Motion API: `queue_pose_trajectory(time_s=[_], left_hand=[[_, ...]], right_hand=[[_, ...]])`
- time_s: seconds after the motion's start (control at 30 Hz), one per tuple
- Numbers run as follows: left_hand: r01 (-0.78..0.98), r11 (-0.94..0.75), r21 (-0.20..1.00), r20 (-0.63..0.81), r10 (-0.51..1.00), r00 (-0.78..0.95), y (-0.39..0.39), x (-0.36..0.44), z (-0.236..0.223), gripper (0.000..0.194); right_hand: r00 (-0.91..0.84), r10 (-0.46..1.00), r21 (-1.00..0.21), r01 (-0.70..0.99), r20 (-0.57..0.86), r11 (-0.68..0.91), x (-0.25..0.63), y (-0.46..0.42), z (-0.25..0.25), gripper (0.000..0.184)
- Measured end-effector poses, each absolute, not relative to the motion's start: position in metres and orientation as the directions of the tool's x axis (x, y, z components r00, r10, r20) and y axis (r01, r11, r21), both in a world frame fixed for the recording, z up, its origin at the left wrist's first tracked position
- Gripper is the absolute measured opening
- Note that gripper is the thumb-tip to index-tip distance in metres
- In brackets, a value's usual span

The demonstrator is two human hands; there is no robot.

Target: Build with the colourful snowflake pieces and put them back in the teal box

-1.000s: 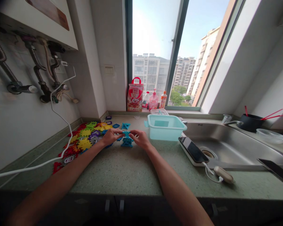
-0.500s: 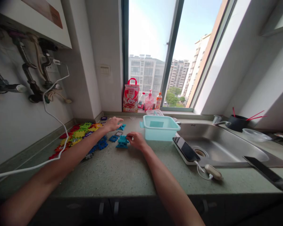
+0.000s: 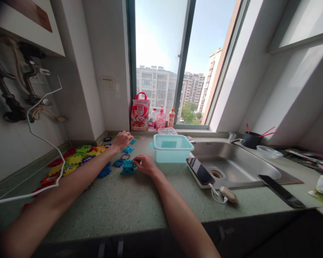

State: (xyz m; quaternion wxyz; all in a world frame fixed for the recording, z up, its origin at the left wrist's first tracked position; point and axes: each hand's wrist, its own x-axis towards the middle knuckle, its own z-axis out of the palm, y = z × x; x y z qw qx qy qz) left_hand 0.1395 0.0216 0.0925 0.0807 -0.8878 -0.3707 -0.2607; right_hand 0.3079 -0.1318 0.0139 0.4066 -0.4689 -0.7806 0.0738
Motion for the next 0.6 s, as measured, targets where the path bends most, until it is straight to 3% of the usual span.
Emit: queue_pose_trajectory(time_s=[0.1, 0.2, 0.3, 0.4, 0.53, 0.6], left_hand=[[0.671, -0.742, 0.003, 0.603, 0.536, 0.59, -0.013, 0.109, 0.1, 0.034], [0.593, -0.801, -0.074, 0.739, 0.355, 0.573, -0.051, 0.076, 0.093, 0.035], [0.51, -0.852, -0.115, 0.815, 0.213, 0.539, -0.079, 0.056, 0.078, 0.027], [0.365, -0.915, -0.173, 0.779, 0.1, 0.62, -0.092, 0.053, 0.066, 0.021], [0.331, -0.938, -0.1, 0.721, 0.16, 0.674, -0.096, 0.061, 0.06, 0.029], [0.39, -0.921, -0.007, 0.695, 0.276, 0.664, -0.095, 0.063, 0.059, 0.058]], right_hand=[[-0.191, 0.788, -0.52, 0.658, 0.585, 0.545, 0.308, -0.135, 0.02, 0.025], [-0.083, 0.779, -0.586, 0.61, 0.622, 0.533, 0.303, -0.14, 0.03, 0.038], [-0.01, 0.803, -0.719, 0.437, 0.596, 0.54, 0.294, -0.143, 0.039, 0.051], [-0.008, 0.828, -0.803, 0.241, 0.56, 0.545, 0.288, -0.143, 0.041, 0.052], [0.065, 0.815, -0.811, 0.178, 0.576, 0.558, 0.292, -0.139, 0.037, 0.046], [0.133, 0.789, -0.79, 0.26, 0.599, 0.556, 0.297, -0.137, 0.036, 0.04]])
